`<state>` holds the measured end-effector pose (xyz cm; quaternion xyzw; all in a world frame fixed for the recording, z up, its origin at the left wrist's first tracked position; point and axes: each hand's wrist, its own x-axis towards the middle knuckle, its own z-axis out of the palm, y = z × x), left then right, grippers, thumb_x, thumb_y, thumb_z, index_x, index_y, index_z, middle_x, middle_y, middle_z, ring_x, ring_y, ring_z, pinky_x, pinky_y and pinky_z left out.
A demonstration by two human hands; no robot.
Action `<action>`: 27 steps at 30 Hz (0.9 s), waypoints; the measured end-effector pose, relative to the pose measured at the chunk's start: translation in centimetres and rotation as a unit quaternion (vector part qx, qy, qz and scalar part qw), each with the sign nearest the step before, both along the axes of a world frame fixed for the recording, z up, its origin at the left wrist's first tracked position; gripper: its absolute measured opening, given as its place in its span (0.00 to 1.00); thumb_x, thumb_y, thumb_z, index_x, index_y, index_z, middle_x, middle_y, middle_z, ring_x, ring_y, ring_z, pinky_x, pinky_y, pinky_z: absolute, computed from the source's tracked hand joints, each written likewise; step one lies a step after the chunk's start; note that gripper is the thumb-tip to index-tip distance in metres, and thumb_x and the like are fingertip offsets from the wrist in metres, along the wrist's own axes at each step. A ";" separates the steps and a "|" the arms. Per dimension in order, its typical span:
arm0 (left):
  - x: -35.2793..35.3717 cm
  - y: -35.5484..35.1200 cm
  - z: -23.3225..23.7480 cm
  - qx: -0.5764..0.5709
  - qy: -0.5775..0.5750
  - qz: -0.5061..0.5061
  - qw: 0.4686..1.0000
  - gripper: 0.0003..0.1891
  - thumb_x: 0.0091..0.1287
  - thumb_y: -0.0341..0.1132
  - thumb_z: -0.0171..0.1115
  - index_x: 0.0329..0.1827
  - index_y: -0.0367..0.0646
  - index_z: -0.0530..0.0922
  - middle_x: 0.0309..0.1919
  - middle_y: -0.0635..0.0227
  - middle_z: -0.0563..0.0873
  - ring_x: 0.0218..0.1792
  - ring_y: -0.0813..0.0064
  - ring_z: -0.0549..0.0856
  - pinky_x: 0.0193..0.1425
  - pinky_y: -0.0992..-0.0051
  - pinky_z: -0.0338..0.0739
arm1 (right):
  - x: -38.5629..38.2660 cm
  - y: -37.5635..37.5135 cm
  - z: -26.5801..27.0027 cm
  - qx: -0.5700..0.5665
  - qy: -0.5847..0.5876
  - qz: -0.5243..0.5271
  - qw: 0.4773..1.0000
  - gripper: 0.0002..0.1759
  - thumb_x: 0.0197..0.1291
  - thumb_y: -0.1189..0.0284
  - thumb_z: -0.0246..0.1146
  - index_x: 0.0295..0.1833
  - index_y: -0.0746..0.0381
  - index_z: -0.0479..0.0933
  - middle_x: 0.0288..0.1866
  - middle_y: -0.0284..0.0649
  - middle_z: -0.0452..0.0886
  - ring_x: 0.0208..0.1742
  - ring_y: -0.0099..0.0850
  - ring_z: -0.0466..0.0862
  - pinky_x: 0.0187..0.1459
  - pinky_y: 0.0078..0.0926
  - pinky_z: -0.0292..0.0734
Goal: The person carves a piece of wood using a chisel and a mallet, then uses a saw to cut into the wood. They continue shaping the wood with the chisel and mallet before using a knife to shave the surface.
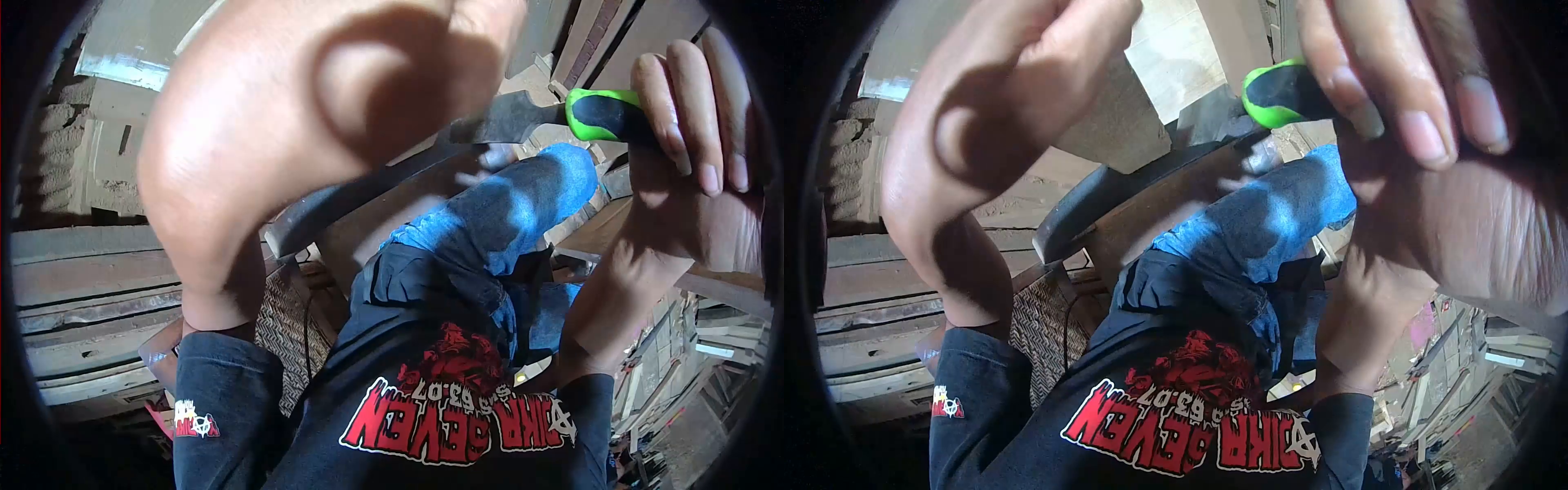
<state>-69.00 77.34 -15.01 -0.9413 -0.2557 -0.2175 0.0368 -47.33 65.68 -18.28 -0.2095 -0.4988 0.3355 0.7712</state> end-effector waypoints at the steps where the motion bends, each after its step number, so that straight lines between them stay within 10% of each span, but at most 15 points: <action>1: -0.2 -0.2 -0.1 0.000 0.000 -0.004 1.000 0.16 0.73 0.40 0.68 0.51 0.33 0.86 0.41 0.58 0.89 0.41 0.67 0.88 0.45 0.68 0.80 | 0.3 -0.2 0.1 0.005 -0.003 0.018 1.000 0.17 0.72 0.61 0.60 0.32 0.59 0.72 0.20 0.30 0.63 0.17 0.19 0.67 0.16 0.20 0.65; 8: -0.6 -2.6 0.4 -0.080 -0.010 0.089 0.993 0.13 0.74 0.32 0.65 0.56 0.35 0.84 0.47 0.55 0.88 0.48 0.57 0.86 0.55 0.64 0.79 | 5.7 -0.8 3.3 0.037 -0.074 0.145 0.986 0.15 0.71 0.62 0.60 0.33 0.59 0.71 0.21 0.30 0.64 0.18 0.19 0.68 0.18 0.20 0.65; 11: -1.3 -2.1 -1.1 0.079 -0.017 -0.063 0.995 0.10 0.73 0.31 0.66 0.51 0.34 0.85 0.43 0.54 0.88 0.47 0.55 0.86 0.54 0.64 0.79 | 5.4 -1.5 2.9 0.033 -0.061 0.154 0.986 0.14 0.70 0.63 0.60 0.33 0.59 0.71 0.22 0.29 0.65 0.18 0.20 0.68 0.19 0.21 0.65; 20: 0.6 -3.8 0.3 0.073 0.021 -0.048 0.996 0.11 0.73 0.33 0.65 0.45 0.31 0.84 0.36 0.51 0.86 0.39 0.51 0.85 0.48 0.62 0.79 | 3.6 -2.2 0.7 0.043 -0.019 0.147 0.988 0.12 0.69 0.65 0.60 0.33 0.58 0.70 0.23 0.29 0.66 0.19 0.21 0.68 0.21 0.21 0.64; 27: 1.4 -4.3 0.9 -0.138 -0.017 0.096 0.986 0.14 0.74 0.37 0.64 0.47 0.31 0.84 0.39 0.49 0.86 0.42 0.51 0.84 0.50 0.60 0.77 | 3.3 -1.7 -0.2 0.053 -0.009 0.153 0.987 0.10 0.67 0.67 0.60 0.34 0.58 0.70 0.24 0.29 0.67 0.20 0.21 0.68 0.23 0.22 0.64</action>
